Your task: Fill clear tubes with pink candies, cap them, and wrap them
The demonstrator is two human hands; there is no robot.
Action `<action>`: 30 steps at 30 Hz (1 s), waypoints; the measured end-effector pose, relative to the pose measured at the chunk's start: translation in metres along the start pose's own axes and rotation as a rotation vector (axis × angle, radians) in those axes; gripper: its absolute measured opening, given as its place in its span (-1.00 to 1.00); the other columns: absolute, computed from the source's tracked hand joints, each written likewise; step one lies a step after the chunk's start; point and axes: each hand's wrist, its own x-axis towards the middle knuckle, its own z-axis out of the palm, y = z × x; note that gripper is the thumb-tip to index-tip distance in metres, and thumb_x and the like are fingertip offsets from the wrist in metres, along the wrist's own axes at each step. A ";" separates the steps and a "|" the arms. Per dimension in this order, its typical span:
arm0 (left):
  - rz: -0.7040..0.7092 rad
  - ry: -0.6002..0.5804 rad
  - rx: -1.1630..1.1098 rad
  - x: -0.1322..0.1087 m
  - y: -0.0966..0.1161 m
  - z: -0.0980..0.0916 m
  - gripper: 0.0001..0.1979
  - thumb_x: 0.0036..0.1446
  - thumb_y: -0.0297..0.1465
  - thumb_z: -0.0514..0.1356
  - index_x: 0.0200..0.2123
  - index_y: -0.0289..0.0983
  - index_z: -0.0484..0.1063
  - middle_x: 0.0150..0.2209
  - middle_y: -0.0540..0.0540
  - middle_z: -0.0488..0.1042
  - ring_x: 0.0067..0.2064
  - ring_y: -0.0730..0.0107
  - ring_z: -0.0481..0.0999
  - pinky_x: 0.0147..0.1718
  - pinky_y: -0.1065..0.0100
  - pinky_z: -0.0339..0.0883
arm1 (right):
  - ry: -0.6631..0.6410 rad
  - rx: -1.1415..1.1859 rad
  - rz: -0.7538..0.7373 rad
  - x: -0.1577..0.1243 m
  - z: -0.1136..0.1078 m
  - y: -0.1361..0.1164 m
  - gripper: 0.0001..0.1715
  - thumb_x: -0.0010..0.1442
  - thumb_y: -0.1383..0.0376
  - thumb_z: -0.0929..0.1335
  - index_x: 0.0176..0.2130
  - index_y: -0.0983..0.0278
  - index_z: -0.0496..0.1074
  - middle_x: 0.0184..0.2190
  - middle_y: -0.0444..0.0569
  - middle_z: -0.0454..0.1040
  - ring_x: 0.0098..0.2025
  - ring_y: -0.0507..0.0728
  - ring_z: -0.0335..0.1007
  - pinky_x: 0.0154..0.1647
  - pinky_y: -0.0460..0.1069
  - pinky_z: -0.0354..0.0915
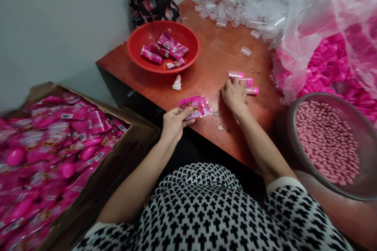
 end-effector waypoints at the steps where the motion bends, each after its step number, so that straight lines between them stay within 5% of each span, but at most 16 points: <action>1: -0.001 -0.013 -0.002 0.000 -0.001 0.001 -0.70 -0.31 -0.40 0.48 -0.56 -0.41 0.44 -0.50 -0.05 0.51 -0.55 0.53 0.48 -0.60 0.52 0.45 | 0.005 0.019 -0.012 -0.006 -0.003 0.004 -0.67 0.25 0.24 0.25 -0.12 0.39 0.45 0.02 0.34 0.33 0.08 0.43 0.17 -0.01 0.33 0.16; 5: -0.027 -0.069 0.005 0.003 -0.006 0.006 -0.69 -0.31 -0.37 0.48 -0.53 -0.41 0.46 -0.50 -0.05 0.50 -0.53 0.53 0.47 -0.59 0.51 0.45 | 0.028 0.414 -0.105 -0.032 -0.016 0.008 -0.65 0.19 0.13 0.32 -0.13 0.32 0.43 -0.06 0.22 0.42 0.02 0.34 0.28 0.01 0.28 0.19; 8: -0.025 -0.099 0.000 0.003 -0.009 0.009 -0.68 -0.30 -0.35 0.48 -0.52 -0.40 0.47 -0.53 -0.01 0.47 -0.55 0.55 0.45 -0.57 0.50 0.46 | -0.173 0.941 -0.199 -0.048 -0.013 -0.010 -0.58 0.13 0.05 0.35 -0.10 0.24 0.36 -0.27 -0.01 0.49 -0.23 0.14 0.41 -0.19 0.07 0.33; 10: -0.029 -0.103 -0.003 0.001 -0.008 0.006 -0.68 -0.26 -0.32 0.47 -0.51 -0.41 0.47 -0.53 -0.02 0.47 -0.54 0.53 0.47 -0.54 0.47 0.48 | -0.255 1.081 -0.174 -0.051 -0.004 -0.025 -0.63 0.12 0.09 0.35 -0.12 0.23 0.34 -0.40 -0.11 0.46 -0.37 0.08 0.40 -0.32 0.00 0.33; 15: -0.031 -0.026 0.039 -0.001 -0.002 -0.011 -0.76 -0.17 -0.37 0.42 -0.48 -0.43 0.51 -0.47 -0.10 0.53 -0.48 0.43 0.55 -0.50 0.44 0.51 | -0.153 0.547 -0.169 -0.039 0.013 -0.040 -0.67 0.15 0.25 0.34 -0.07 0.26 0.37 -0.25 0.03 0.52 -0.21 0.19 0.43 -0.19 0.07 0.31; 18: -0.019 0.004 0.048 0.000 -0.001 -0.016 -0.81 -0.20 -0.44 0.42 -0.51 -0.42 0.51 -0.49 -0.08 0.53 -0.49 0.46 0.54 -0.52 0.47 0.50 | -0.068 0.308 -0.215 -0.033 0.005 -0.026 -0.62 0.21 0.20 0.32 -0.01 0.31 0.37 -0.07 0.17 0.48 -0.06 0.27 0.38 -0.10 0.11 0.28; 22: -0.055 0.010 0.023 0.000 0.000 -0.011 -0.85 -0.19 -0.49 0.41 -0.55 -0.42 0.50 -0.51 -0.07 0.51 -0.51 0.49 0.51 -0.56 0.51 0.47 | 0.088 0.132 -0.044 -0.025 -0.012 0.007 -0.58 0.23 0.16 0.30 0.00 0.35 0.38 0.00 0.24 0.42 0.01 0.32 0.32 -0.08 0.14 0.26; 26: -0.115 -0.011 -0.015 -0.003 0.001 -0.001 -0.87 -0.13 -0.49 0.39 -0.50 -0.43 0.51 -0.52 -0.07 0.51 -0.54 0.53 0.48 -0.60 0.54 0.43 | -0.027 -0.083 -0.036 -0.014 -0.017 0.034 -0.46 0.16 0.15 0.36 0.04 0.42 0.37 0.01 0.32 0.41 0.04 0.41 0.30 -0.04 0.20 0.23; 30: -0.139 0.009 -0.070 -0.005 0.001 0.006 -0.85 -0.07 -0.49 0.37 -0.53 -0.42 0.46 -0.58 -0.03 0.45 -0.59 0.56 0.43 -0.62 0.54 0.41 | -0.071 -0.114 -0.019 -0.012 -0.015 0.046 -0.62 0.26 0.25 0.22 -0.06 0.44 0.42 -0.06 0.36 0.44 -0.07 0.38 0.39 -0.14 0.19 0.26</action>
